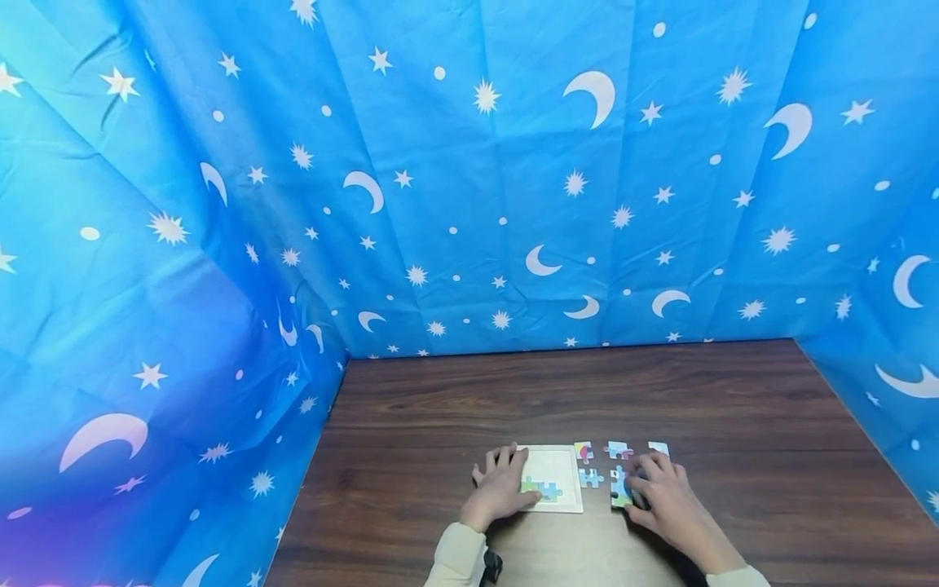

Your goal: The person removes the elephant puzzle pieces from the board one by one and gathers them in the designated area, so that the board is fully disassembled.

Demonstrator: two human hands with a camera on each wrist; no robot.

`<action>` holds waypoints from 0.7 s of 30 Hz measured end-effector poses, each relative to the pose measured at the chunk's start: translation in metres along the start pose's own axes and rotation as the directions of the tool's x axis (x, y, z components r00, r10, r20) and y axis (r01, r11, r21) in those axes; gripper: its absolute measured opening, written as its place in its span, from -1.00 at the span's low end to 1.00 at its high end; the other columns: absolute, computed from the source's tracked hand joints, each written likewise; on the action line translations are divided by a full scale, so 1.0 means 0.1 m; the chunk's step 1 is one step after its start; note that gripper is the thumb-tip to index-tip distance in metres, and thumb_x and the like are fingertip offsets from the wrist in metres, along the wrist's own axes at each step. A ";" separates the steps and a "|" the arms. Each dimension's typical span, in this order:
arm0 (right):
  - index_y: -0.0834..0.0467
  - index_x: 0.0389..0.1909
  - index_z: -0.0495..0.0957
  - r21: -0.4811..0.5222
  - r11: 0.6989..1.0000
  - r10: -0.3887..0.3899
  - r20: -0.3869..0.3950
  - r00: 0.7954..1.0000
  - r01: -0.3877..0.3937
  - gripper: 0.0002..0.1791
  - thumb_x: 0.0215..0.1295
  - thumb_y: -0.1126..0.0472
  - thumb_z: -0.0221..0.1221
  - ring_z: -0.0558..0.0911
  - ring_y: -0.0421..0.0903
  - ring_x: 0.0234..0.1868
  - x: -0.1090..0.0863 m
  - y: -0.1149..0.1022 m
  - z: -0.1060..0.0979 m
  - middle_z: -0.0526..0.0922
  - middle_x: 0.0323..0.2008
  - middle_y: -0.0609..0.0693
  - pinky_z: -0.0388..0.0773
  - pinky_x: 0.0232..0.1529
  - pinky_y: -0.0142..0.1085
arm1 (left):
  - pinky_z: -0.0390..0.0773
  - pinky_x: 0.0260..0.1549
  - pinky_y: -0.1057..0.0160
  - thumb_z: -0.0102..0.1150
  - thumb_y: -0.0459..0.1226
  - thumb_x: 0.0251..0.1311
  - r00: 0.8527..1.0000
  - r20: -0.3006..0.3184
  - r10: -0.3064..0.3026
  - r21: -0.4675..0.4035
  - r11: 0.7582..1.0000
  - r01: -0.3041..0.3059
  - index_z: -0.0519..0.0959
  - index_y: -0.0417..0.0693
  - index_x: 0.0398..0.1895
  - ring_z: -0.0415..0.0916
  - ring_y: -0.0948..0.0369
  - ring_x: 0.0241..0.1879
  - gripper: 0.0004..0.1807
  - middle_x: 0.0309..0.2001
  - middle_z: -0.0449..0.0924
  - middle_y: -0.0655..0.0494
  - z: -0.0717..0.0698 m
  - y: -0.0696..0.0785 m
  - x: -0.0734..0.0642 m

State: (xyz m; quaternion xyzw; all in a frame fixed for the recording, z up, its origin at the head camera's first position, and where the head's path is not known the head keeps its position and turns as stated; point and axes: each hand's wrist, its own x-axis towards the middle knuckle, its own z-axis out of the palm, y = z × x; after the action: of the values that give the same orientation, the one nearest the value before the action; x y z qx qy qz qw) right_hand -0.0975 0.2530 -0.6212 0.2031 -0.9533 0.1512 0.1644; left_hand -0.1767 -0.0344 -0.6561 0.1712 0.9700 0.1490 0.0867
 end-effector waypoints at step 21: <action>0.18 -0.18 0.76 -0.044 0.979 0.204 0.329 0.922 -0.201 -0.61 -0.01 0.06 0.52 0.42 0.21 -0.02 -0.34 0.37 -0.24 0.54 -0.09 0.07 0.35 -0.21 0.16 | 0.11 0.14 -0.50 0.39 0.10 0.12 1.000 -0.009 0.018 -0.038 0.999 -0.018 0.38 0.07 0.45 0.13 -0.12 0.34 -0.17 0.42 0.26 -0.05 0.02 -0.03 -0.02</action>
State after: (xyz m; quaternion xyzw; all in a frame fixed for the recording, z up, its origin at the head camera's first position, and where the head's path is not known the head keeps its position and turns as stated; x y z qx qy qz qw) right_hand -0.0781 0.3051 -0.6200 0.1252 -0.9839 0.1264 -0.0137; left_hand -0.1756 -0.0371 -0.6583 0.1776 0.9658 0.1689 0.0844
